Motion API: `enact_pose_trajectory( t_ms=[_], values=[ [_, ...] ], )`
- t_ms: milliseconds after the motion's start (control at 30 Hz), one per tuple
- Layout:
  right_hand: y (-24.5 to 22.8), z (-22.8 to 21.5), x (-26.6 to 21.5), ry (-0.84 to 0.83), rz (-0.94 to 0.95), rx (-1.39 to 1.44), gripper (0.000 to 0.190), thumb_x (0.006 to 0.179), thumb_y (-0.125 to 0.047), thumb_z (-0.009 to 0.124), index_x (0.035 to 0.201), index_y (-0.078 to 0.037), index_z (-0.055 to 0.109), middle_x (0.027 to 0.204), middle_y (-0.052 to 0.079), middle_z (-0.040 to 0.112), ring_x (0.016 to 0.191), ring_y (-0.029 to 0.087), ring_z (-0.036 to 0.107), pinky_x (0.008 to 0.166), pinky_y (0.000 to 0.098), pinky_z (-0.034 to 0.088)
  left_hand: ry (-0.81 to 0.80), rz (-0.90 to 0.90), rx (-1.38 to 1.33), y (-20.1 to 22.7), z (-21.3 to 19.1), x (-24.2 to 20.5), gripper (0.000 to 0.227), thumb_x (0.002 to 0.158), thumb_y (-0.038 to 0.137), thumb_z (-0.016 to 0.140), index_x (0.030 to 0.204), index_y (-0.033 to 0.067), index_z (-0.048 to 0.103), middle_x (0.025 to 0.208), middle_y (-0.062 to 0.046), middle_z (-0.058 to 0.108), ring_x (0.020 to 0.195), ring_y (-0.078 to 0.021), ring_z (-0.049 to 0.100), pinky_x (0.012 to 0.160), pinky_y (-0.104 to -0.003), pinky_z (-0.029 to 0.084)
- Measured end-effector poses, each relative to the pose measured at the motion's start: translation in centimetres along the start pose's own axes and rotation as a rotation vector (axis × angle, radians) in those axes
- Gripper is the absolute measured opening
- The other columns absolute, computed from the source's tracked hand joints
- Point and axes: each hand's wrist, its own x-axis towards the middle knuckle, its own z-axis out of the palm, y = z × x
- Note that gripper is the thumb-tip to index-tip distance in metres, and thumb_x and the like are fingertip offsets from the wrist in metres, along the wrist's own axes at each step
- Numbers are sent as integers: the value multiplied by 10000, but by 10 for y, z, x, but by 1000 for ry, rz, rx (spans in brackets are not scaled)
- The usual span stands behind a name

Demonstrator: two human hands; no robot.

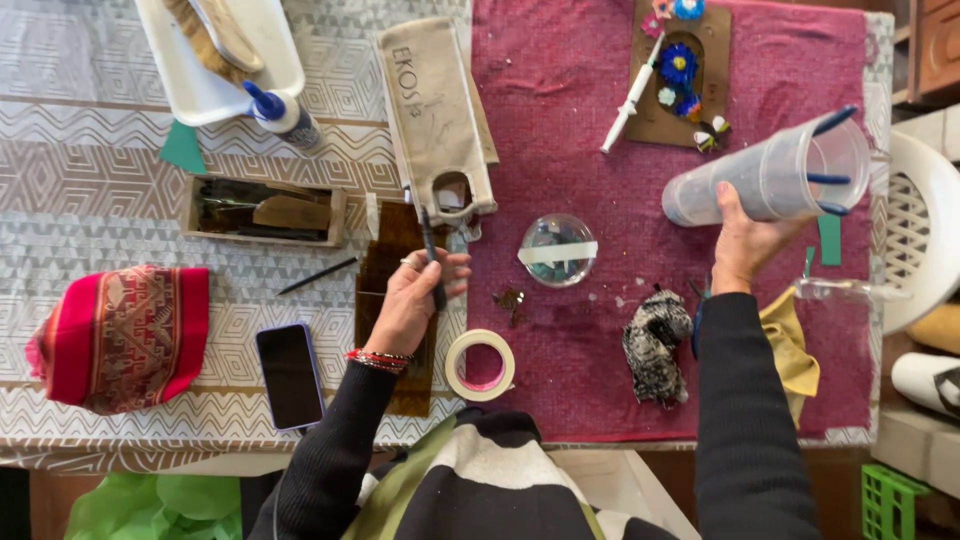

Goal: Assembling a mosaic art piece using glass shards, tape, and markers on a workshop table.

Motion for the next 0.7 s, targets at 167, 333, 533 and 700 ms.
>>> enact_pose_trajectory(
  t_ms=[167, 333, 533, 700],
  values=[
    [-28, -2, -44, -87, 14, -37, 1094, 876, -57, 962, 1622, -55, 161, 1612, 188, 361, 1475, 326, 453, 1266, 472, 413, 152, 176, -29, 3, -4, -15, 194, 1071, 140, 518, 1235, 39, 495, 1296, -199, 667, 1104, -235, 685, 962, -365, 573],
    [-64, -6, -167, -250, 320, 9, 553, 933, -23, 704, 1428, -32, 456, 1328, 133, 576, 1178, 207, 627, 993, 339, 554, 364, 268, 5, -10, -26, -24, 223, 1020, 90, 629, 1188, 60, 484, 1114, -165, 738, 892, -155, 707, 763, -258, 561],
    [-139, 6, -300, -766, 567, -108, 378, 951, -188, 710, 1251, 26, 624, 846, 113, 763, 720, 135, 737, 641, 283, 589, 445, 258, 111, -36, -57, -26, 218, 1032, 137, 642, 1144, 51, 475, 926, -105, 712, 692, -98, 612, 558, -222, 444],
    [-180, 34, -318, -893, 582, -207, 510, 921, -281, 682, 1333, -19, 533, 718, 122, 739, 599, 197, 735, 575, 338, 558, 457, 220, 113, -40, -40, -26, 204, 1052, 167, 622, 1147, 52, 483, 926, -104, 714, 691, -98, 599, 562, -224, 448]
  ],
)
